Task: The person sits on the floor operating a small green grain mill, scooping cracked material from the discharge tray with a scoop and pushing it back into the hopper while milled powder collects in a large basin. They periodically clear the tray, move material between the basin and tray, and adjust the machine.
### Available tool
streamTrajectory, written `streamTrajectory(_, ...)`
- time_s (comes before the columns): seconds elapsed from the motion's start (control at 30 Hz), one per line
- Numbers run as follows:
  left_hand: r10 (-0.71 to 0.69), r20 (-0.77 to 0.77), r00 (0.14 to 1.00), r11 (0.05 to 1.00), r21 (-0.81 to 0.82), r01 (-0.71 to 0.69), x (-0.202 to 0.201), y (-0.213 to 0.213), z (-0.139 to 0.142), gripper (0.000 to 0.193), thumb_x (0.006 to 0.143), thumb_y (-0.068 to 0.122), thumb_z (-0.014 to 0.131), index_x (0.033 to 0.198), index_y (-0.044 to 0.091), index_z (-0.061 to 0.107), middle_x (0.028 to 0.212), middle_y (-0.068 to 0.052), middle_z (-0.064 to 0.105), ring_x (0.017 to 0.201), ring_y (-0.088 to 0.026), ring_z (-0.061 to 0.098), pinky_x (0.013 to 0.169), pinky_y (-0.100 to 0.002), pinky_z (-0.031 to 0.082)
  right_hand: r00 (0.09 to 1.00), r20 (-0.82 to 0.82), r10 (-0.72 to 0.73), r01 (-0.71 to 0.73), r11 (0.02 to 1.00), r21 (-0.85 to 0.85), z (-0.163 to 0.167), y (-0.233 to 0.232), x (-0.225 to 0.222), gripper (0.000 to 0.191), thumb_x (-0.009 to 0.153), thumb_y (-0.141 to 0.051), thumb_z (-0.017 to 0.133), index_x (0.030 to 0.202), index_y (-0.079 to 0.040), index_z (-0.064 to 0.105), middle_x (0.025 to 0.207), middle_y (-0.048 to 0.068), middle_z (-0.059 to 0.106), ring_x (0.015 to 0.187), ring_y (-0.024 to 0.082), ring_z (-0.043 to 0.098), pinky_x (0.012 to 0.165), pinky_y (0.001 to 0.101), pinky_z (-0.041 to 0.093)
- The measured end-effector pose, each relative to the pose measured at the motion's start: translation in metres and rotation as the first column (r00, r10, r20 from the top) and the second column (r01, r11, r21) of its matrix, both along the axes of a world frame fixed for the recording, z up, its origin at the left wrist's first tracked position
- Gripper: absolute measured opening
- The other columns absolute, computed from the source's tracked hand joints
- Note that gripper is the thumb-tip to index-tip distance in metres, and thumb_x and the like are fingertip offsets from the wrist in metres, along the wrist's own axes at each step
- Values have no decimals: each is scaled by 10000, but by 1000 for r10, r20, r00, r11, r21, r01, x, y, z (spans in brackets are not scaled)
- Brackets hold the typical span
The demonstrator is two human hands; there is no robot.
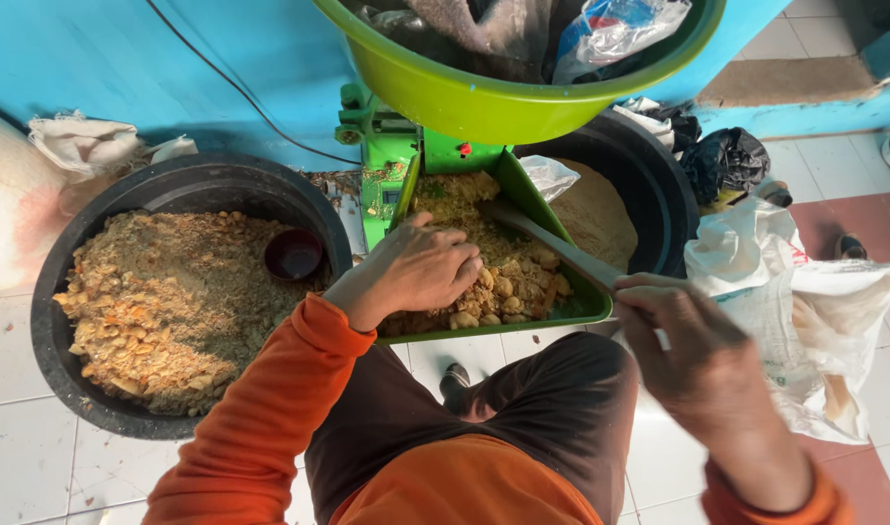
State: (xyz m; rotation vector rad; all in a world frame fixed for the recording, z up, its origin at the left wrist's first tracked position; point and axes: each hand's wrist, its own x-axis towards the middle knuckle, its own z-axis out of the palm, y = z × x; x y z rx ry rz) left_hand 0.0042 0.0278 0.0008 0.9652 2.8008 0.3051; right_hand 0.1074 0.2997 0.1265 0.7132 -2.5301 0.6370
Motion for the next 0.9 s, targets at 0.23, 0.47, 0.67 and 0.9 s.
streamTrajectory(0.23,46,-338,940,972,231,35,5,-2,3,357,995,300,538,834,71,760,769,-81,715,684,-230,664,898,-445,439,994,-113,4,-10,999,-52,-54,-20,-10,162,909,2,756,1027,1,643,1108,120,728,1001,266,725,880,365,604)
streamTrajectory(0.47,105,-392,914,974,225,-15,10,-3,13,400,986,311,553,726,63,730,749,-97,713,760,-260,663,916,-450,423,983,-146,-115,107,993,-59,-43,-11,-4,147,921,-13,779,1018,-26,669,1072,97,747,863,231,728,716,337,590)
streamTrajectory(0.67,121,-256,959,971,231,-61,8,-1,18,461,1000,316,529,674,47,713,734,-98,713,744,-293,678,958,-473,423,997,8,-82,82,987,-136,-6,1,15,137,929,-25,755,1029,-39,662,1086,94,747,817,186,749,679,285,605)
streamTrajectory(0.9,112,-258,960,979,194,-62,11,-1,17,474,1010,324,494,684,52,705,756,-96,718,756,-300,681,953,-473,426,990,-138,-16,3,995,-96,-45,-31,-6,169,897,29,758,1031,12,657,1093,141,739,972,285,738,846,371,617)
